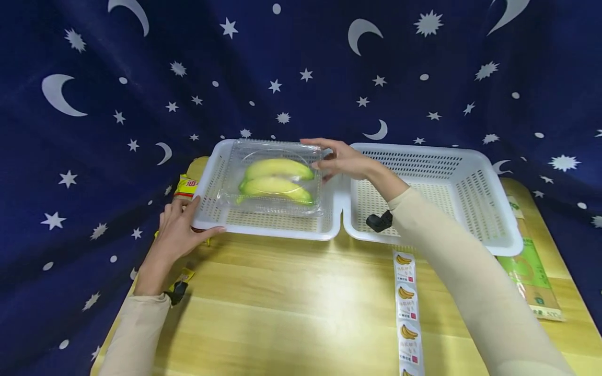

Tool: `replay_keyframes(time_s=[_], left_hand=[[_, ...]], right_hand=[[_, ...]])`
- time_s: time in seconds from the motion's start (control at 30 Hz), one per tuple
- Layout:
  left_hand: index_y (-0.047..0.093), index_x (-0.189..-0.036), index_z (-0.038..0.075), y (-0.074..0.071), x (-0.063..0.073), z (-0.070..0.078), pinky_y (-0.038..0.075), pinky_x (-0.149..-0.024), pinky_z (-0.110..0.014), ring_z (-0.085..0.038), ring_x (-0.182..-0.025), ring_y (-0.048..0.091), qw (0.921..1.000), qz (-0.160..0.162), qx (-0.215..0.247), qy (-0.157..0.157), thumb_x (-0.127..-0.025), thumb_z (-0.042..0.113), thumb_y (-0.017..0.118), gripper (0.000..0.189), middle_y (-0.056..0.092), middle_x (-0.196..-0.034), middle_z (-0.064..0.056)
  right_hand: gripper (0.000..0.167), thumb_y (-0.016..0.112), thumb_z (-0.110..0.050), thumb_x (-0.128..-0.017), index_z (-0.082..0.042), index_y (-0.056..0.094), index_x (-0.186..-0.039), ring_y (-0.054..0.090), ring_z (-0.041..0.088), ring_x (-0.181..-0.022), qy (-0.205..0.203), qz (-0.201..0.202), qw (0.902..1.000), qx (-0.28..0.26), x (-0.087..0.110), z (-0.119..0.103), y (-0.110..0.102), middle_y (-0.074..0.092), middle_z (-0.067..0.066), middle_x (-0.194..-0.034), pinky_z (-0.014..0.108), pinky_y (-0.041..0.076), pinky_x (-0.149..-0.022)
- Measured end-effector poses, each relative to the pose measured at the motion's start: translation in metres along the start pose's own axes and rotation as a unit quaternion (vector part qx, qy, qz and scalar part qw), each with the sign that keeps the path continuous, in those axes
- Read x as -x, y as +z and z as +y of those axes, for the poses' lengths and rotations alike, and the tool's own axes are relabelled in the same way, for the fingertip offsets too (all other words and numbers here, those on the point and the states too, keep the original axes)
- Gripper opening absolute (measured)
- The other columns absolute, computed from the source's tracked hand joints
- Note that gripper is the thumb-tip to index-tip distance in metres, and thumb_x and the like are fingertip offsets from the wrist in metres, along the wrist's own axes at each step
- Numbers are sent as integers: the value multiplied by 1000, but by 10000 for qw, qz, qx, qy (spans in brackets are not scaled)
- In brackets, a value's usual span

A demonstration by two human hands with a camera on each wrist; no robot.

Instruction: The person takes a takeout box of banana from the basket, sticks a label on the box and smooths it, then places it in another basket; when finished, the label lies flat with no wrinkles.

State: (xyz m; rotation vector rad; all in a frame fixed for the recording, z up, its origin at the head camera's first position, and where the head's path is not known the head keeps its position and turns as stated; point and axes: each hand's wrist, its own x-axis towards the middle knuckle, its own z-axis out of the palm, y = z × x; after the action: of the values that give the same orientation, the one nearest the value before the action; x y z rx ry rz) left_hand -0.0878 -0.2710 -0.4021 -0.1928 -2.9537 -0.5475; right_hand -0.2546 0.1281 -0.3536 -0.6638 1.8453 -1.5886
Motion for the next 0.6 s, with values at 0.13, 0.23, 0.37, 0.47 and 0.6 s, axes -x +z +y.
replay_keyframes(time_s=[0.13, 0.23, 0.37, 0.47, 0.6], left_hand=[[43, -145, -2, -1, 1, 0, 22, -77, -44, -39, -103, 34, 10000, -36, -40, -57, -73, 60, 78, 101, 41, -122, -24], [43, -145, -3, -1, 3, 0, 22, -78, -44, -40, -103, 34, 9999, -50, -32, -127, -73, 61, 77, 102, 41, -122, -25], [42, -145, -3, -2, 4, 0, 21, -76, -44, -41, -103, 33, 9999, -68, -5, -112, -73, 61, 77, 101, 40, -121, -26], [44, -144, -2, -3, 2, -1, 21, -75, -44, -41, -102, 34, 10000, -18, 5, -20, -73, 59, 78, 99, 40, -120, -27], [45, -143, 1, -2, 0, -1, 21, -74, -44, -41, -101, 35, 10000, 3, 25, 13, -72, 59, 78, 98, 41, -120, -27]], right_hand=[[64, 57, 2, -95, -20, 37, -152, 58, 26, -95, -13, 54, 9999, -94, 20, -9, 0, 26, 4, -154, 50, 59, -77], [64, 57, 0, -96, -22, 37, -152, 57, 22, -89, -22, 102, 9999, 130, 38, -16, 3, 25, 3, -156, 50, 59, -76], [64, 59, -3, -95, -21, 37, -152, 54, 22, -85, -240, 226, 9982, 502, 69, -23, 9, 27, 4, -158, 49, 59, -73], [64, 61, -3, -94, -18, 37, -152, 53, 22, -85, -436, 353, 9960, 702, 95, -25, 13, 30, 8, -156, 47, 59, -71], [64, 61, -3, -94, -14, 36, -152, 53, 20, -88, -479, 483, 9936, 904, 128, -22, 20, 31, 12, -154, 41, 60, -70]])
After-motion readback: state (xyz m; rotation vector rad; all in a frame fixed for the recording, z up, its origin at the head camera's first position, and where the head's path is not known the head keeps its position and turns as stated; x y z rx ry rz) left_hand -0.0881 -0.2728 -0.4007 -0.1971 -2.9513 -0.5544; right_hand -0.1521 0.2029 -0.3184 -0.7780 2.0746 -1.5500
